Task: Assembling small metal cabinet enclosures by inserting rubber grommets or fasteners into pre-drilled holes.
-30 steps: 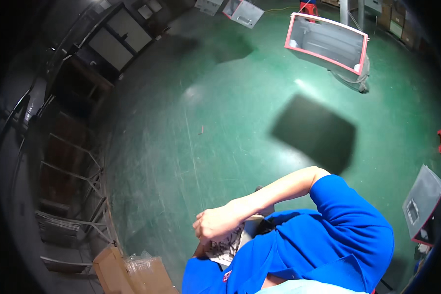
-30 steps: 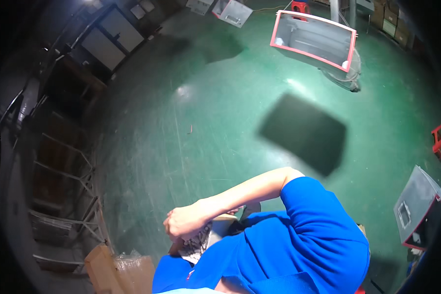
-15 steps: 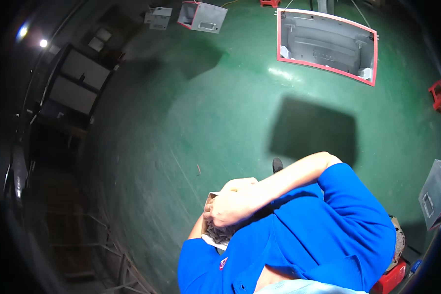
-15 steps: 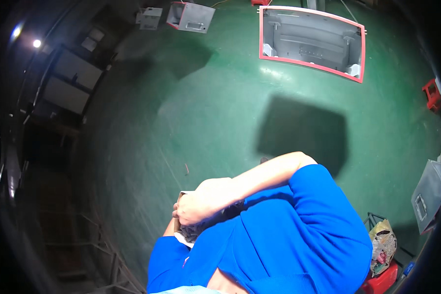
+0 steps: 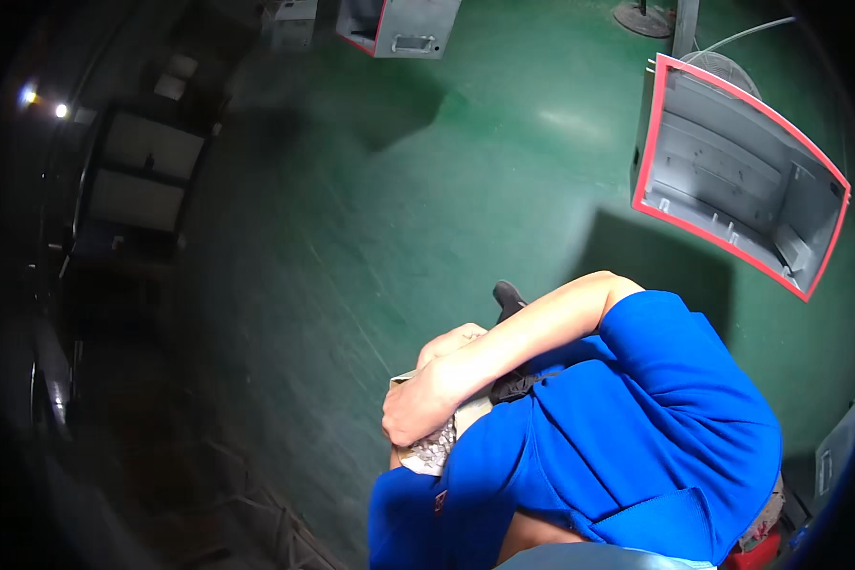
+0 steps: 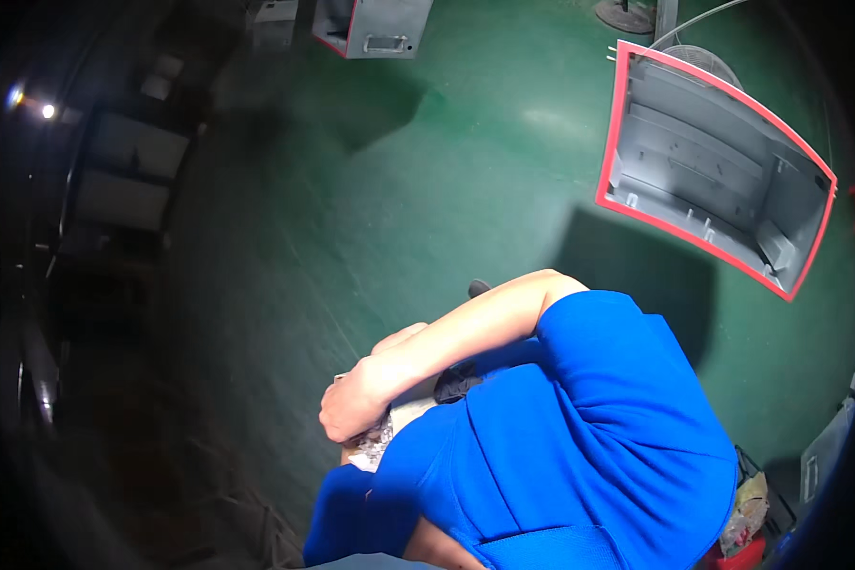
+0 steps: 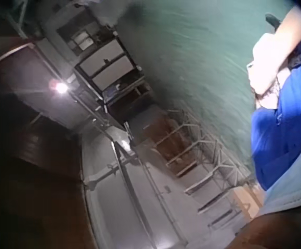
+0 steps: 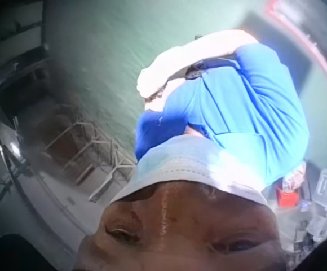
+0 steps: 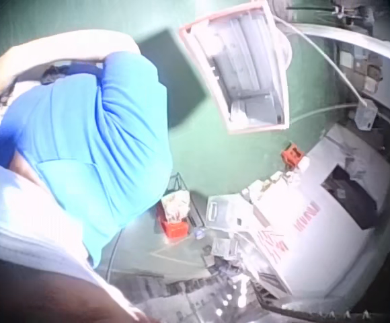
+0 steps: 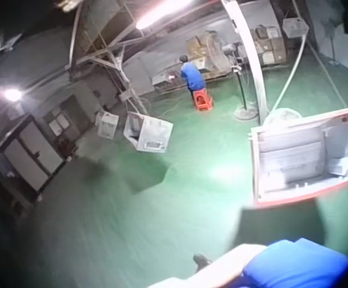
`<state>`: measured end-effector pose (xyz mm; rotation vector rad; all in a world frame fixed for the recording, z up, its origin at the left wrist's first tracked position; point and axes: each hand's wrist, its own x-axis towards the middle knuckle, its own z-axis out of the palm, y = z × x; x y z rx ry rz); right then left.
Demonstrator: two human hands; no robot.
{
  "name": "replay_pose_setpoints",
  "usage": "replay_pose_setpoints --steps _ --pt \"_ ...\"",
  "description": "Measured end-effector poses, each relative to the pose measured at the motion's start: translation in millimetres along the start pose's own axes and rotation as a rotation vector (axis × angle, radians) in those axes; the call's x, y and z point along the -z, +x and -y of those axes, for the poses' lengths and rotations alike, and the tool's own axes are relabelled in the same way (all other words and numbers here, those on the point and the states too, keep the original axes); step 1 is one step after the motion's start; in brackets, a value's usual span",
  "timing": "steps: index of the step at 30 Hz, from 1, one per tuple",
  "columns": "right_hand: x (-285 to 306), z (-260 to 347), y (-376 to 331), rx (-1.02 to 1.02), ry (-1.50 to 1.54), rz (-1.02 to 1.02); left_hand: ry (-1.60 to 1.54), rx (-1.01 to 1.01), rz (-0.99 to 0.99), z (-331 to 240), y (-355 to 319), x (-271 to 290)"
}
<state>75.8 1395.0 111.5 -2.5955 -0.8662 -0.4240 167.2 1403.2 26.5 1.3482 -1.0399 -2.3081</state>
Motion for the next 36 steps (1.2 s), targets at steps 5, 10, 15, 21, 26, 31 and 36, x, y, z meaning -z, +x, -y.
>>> replay_pose_setpoints --steps 5,10,15,21,26,31,36 --pt "72.4 -121.4 -51.1 -0.173 -0.059 -0.114 0.1 -0.02 0.114 -137.0 80.2 88.7" --pt "116.9 -247.0 -137.6 -0.383 0.056 -0.333 0.13 -0.022 0.237 -261.8 187.3 153.6" --pt "155.6 -350.5 -245.9 -0.54 0.043 -0.323 0.133 -0.004 0.255 -360.6 288.0 195.9" --pt "228.6 -461.0 -360.4 -0.57 0.035 -0.348 -0.073 0.229 0.306 -461.0 438.3 272.4" --pt "293.9 -530.8 -445.1 -0.552 0.084 -0.378 0.058 -0.078 0.091 -580.1 457.8 256.8" --pt "347.2 -588.3 -517.8 -0.574 0.109 -0.41 0.189 -0.186 0.143 -662.7 532.2 304.0" --pt "405.6 -641.6 -595.6 -0.582 0.176 -0.456 0.434 -0.196 0.37 -729.5 650.2 350.3"
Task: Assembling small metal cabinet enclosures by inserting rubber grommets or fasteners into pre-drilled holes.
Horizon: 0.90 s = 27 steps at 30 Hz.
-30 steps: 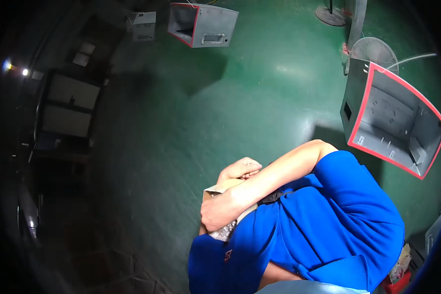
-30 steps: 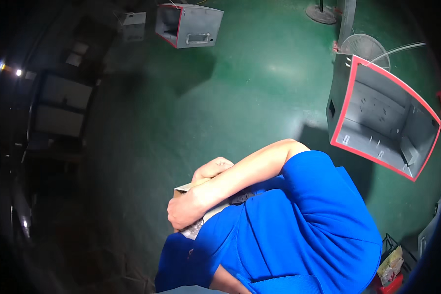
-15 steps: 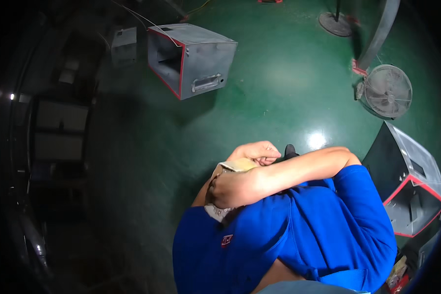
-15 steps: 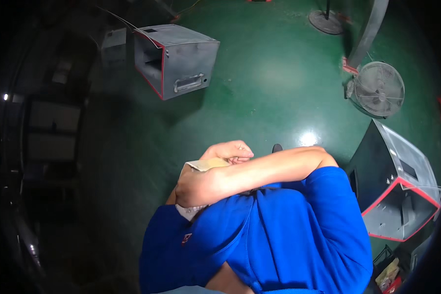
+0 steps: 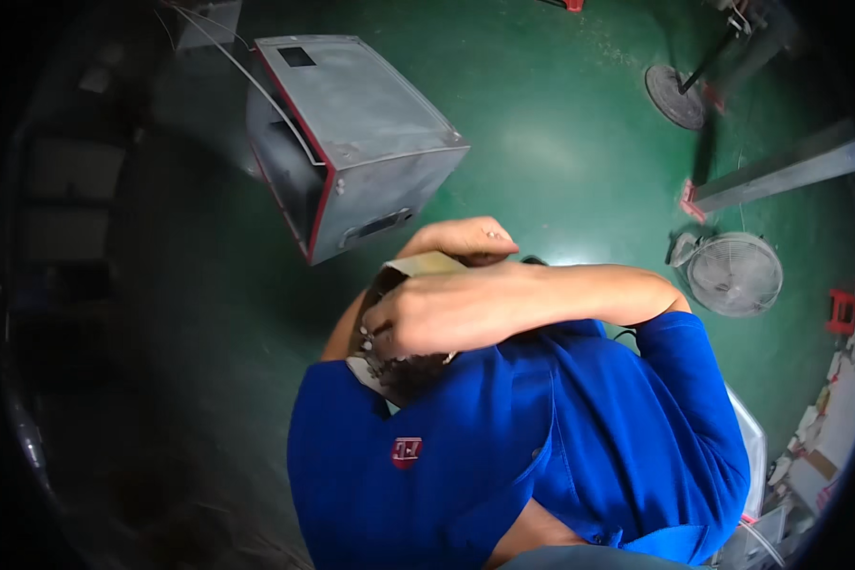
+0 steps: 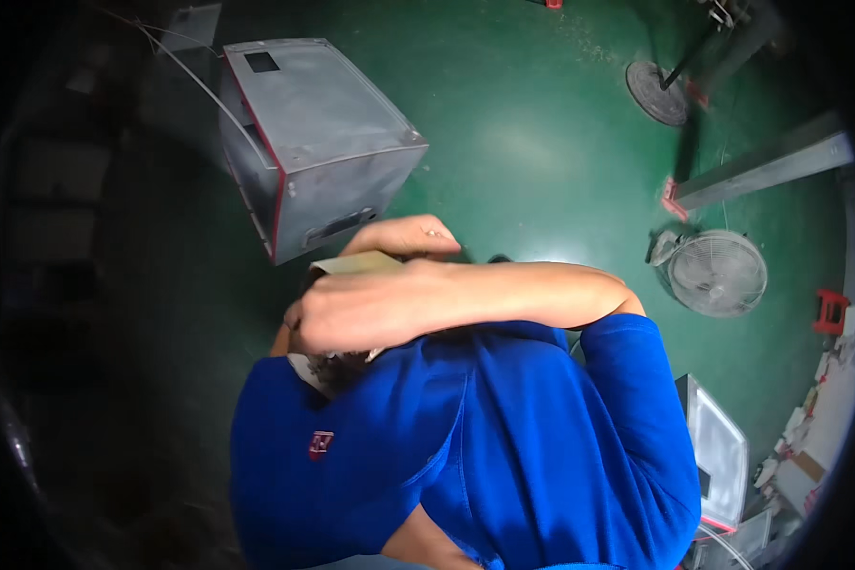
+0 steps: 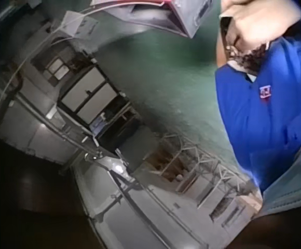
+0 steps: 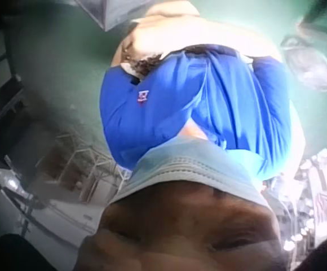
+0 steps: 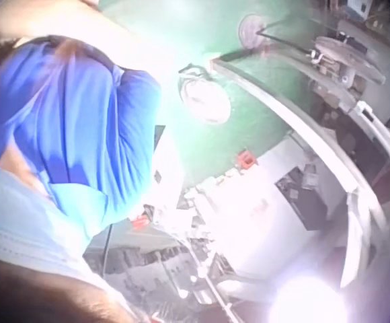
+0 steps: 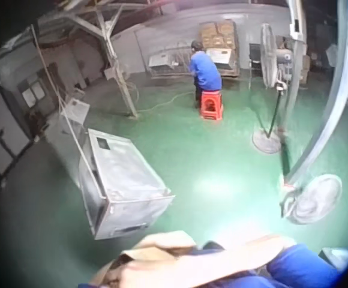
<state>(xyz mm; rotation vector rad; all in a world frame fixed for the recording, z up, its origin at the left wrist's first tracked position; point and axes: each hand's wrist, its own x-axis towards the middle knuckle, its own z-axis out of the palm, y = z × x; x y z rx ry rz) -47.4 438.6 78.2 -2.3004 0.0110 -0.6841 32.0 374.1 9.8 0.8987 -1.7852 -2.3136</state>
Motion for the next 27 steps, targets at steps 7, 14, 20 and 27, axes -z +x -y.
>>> replay_pose_setpoints --steps 7,14,20,27 --pt "171.0 -84.3 -3.8 -0.084 0.154 -0.03 -0.19 0.159 0.116 -13.5 98.2 115.5" --pt "304.3 -282.2 -52.0 -0.356 0.801 -0.197 -0.706 -0.138 -0.55 -47.0 210.7 184.0" --pt "349.7 -376.3 -67.8 -0.421 0.514 -0.072 -0.998 -0.535 -0.86 -77.8 217.9 206.5" --pt "341.0 -452.8 2.4 -0.383 0.552 0.15 -1.021 -0.638 -1.05 -70.3 205.6 265.8"
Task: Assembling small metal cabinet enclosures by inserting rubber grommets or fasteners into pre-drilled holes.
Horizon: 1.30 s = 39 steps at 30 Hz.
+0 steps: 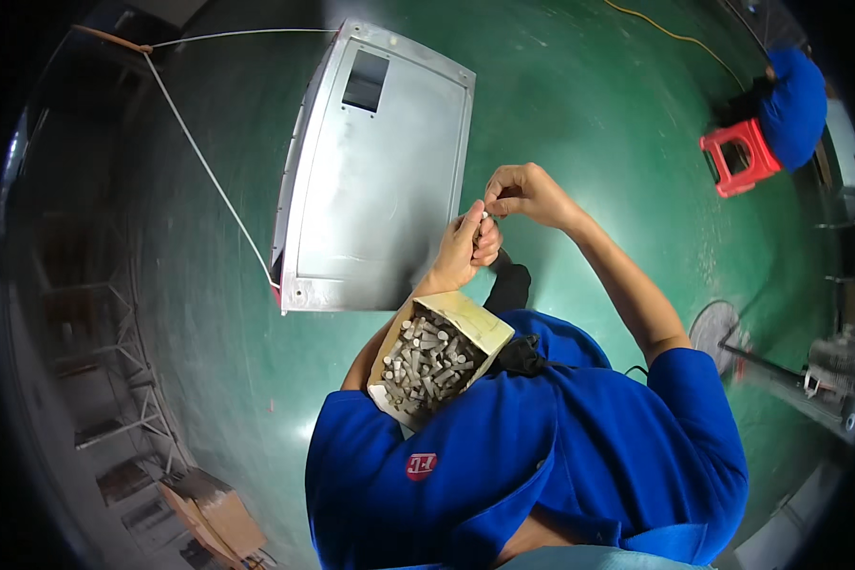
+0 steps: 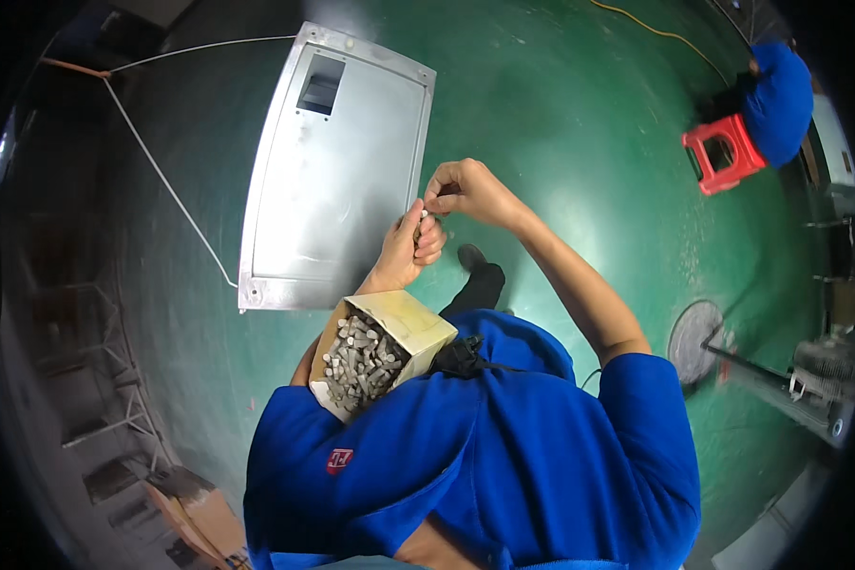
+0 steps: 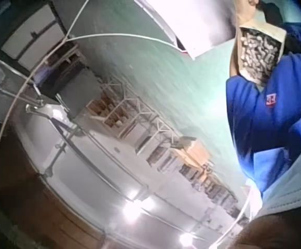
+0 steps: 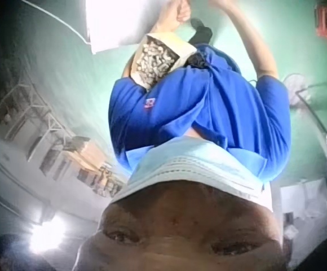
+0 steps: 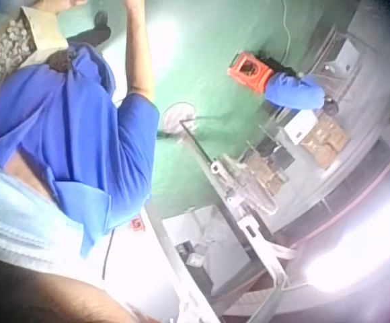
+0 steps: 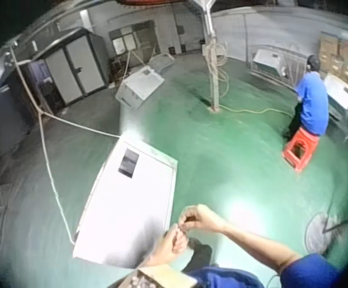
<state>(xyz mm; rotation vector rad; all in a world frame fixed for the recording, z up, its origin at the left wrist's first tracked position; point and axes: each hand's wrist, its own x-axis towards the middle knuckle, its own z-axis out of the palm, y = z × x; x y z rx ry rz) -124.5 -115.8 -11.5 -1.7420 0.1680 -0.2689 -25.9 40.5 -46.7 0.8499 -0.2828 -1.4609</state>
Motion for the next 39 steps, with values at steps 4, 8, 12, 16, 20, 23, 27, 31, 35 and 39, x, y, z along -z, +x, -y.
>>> replay_pose_setpoints --steps 4,8,12,16,20,23,27,31,35,39 --pt "37.2 -27.3 57.1 -0.086 0.293 -0.01 -0.092 -0.106 -0.027 -12.1 37.8 8.3" --pt "92.5 -87.1 132.5 -0.073 0.252 -0.271 0.012 -0.127 -0.084 -39.1 50.2 9.6" --pt "119.5 -153.0 203.4 -0.083 0.181 -0.491 0.022 -0.131 -0.269 -54.9 47.6 25.9" --pt "121.5 -188.6 248.1 -0.16 0.193 -0.52 -0.015 -0.187 -0.454 -66.1 42.5 32.7" --pt "132.1 -212.9 260.7 -0.188 0.106 -0.399 -0.046 -0.295 -0.606 -73.0 60.6 18.4" --pt "138.0 -219.5 261.6 -0.181 0.046 -0.279 -0.051 -0.312 -0.617 -70.0 83.3 12.1" --pt "144.6 -222.5 277.8 -0.125 0.024 -0.175 -0.041 -0.365 -0.638 -71.9 114.8 -1.6" --pt "140.9 -221.5 294.4 -0.074 -0.095 -0.116 -0.08 -0.42 -0.699 -61.0 122.0 -6.8" --pt "133.2 -223.5 311.9 0.115 -0.17 -0.113 -0.111 -0.48 -0.723 -50.7 116.9 -6.7" --pt "109.1 -102.2 292.7 -0.022 0.636 0.342 -0.172 -0.527 -0.909 -59.1 125.9 -3.5"
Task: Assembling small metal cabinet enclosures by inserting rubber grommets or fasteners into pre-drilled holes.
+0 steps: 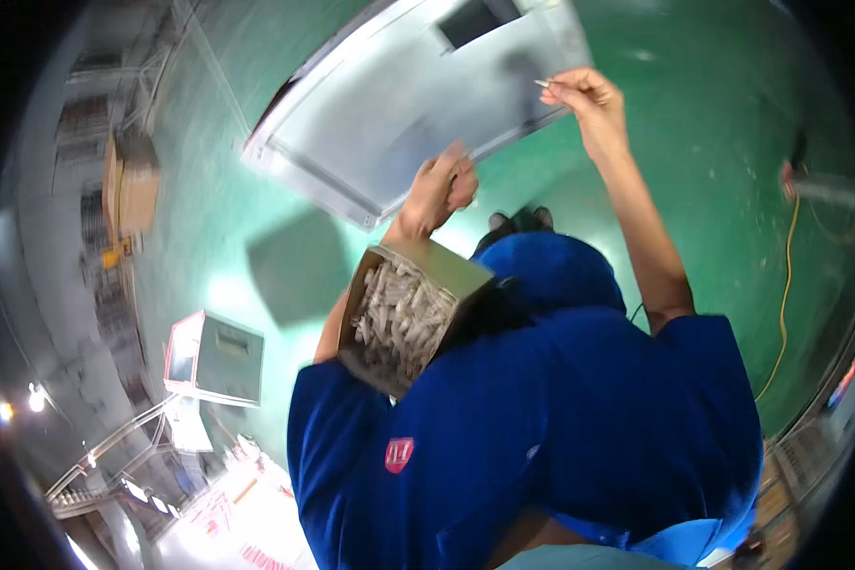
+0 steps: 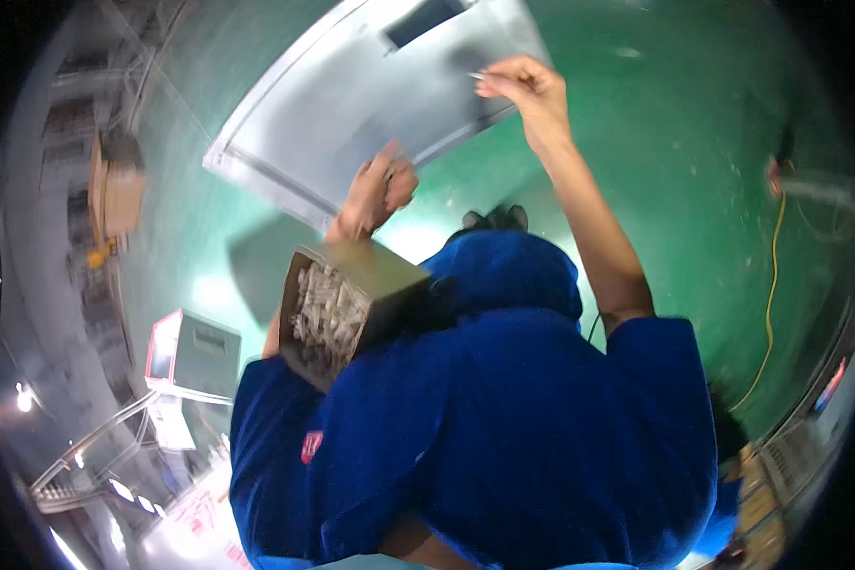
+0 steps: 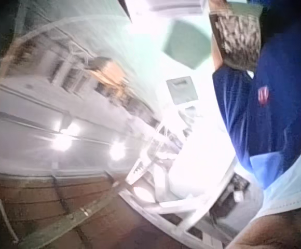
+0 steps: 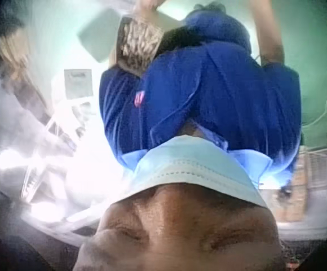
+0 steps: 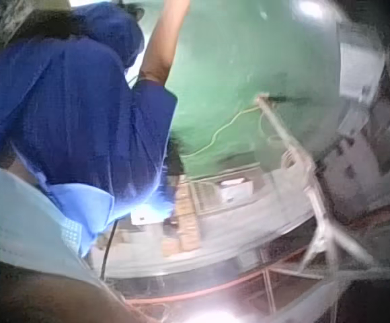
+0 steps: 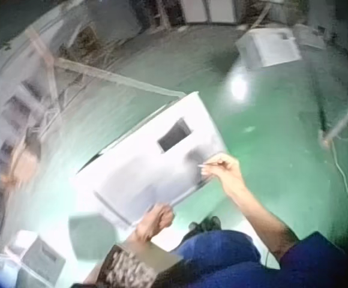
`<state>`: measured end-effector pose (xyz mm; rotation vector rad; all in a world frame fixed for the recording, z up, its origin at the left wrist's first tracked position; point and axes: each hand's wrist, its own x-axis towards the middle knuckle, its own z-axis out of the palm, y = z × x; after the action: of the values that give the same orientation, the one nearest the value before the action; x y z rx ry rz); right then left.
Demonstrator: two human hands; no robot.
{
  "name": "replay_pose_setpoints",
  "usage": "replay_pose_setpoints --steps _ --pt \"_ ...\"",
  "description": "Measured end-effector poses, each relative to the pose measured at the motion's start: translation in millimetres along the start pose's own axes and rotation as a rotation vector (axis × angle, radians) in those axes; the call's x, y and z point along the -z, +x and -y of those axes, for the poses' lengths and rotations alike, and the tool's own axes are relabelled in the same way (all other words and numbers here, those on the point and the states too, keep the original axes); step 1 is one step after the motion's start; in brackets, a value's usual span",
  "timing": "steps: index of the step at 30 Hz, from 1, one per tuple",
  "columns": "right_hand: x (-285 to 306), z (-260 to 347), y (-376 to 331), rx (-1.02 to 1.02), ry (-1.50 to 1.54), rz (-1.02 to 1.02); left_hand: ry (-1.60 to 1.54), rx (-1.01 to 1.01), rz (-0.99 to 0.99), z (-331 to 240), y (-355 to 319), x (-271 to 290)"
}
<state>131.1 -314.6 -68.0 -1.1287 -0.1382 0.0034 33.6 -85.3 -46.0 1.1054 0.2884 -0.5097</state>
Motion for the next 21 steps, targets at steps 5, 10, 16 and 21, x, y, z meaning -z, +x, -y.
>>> replay_pose_setpoints --steps 5,10,16,21 --pt "-144.5 101.5 -58.0 0.214 -0.265 1.092 0.011 -0.046 -0.098 1.9 16.4 4.0" --pt "-118.5 82.0 -14.9 0.362 -0.531 0.618 0.005 -0.134 0.268 -19.3 26.6 -4.4" --pt "-72.9 52.1 -6.5 0.191 -0.902 0.569 -0.026 -0.004 0.288 -24.3 30.9 -17.2" --pt "-45.1 75.1 4.0 0.015 -0.8 0.65 0.033 -0.056 0.272 -25.6 33.7 -36.4"
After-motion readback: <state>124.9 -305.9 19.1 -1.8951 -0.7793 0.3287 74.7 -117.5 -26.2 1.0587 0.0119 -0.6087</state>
